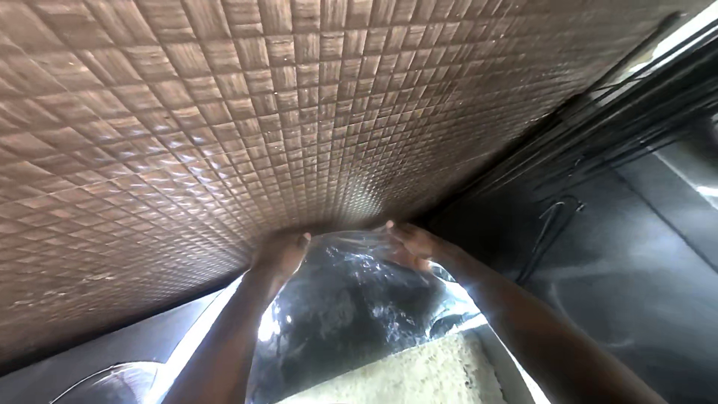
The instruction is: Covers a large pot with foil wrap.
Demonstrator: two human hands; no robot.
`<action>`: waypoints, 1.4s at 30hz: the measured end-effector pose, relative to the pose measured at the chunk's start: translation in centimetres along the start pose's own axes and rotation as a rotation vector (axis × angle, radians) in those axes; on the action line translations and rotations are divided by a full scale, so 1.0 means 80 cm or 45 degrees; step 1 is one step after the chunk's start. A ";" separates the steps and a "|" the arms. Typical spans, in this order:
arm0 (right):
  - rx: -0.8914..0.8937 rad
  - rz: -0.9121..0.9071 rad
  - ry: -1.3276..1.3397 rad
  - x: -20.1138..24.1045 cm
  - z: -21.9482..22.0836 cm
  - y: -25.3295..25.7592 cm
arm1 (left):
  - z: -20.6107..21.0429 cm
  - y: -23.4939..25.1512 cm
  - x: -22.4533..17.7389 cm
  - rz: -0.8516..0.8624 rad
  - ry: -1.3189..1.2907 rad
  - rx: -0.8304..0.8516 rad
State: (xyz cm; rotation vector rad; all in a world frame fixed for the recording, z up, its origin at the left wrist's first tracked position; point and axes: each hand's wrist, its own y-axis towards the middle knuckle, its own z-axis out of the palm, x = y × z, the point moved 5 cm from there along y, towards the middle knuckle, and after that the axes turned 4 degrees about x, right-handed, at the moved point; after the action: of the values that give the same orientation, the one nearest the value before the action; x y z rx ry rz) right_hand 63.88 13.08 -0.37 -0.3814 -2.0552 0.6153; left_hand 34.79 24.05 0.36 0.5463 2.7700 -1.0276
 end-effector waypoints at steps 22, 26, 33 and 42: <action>-0.108 0.276 -0.072 -0.080 -0.016 -0.075 | 0.000 0.001 0.001 0.017 0.013 0.018; -0.068 0.340 0.266 -0.099 -0.019 -0.085 | -0.003 0.000 0.002 0.017 -0.020 0.029; -0.230 0.402 0.643 -0.203 -0.031 -0.154 | 0.003 0.003 0.001 -0.006 0.008 0.042; -0.260 0.399 0.493 -0.199 -0.025 -0.162 | 0.000 0.002 0.000 0.021 -0.040 0.024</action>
State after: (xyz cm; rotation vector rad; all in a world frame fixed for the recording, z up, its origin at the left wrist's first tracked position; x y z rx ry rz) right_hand 73.53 -4.94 -3.27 -0.8836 -1.7000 0.4709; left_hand 34.86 24.15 0.23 0.5499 2.7269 -1.0510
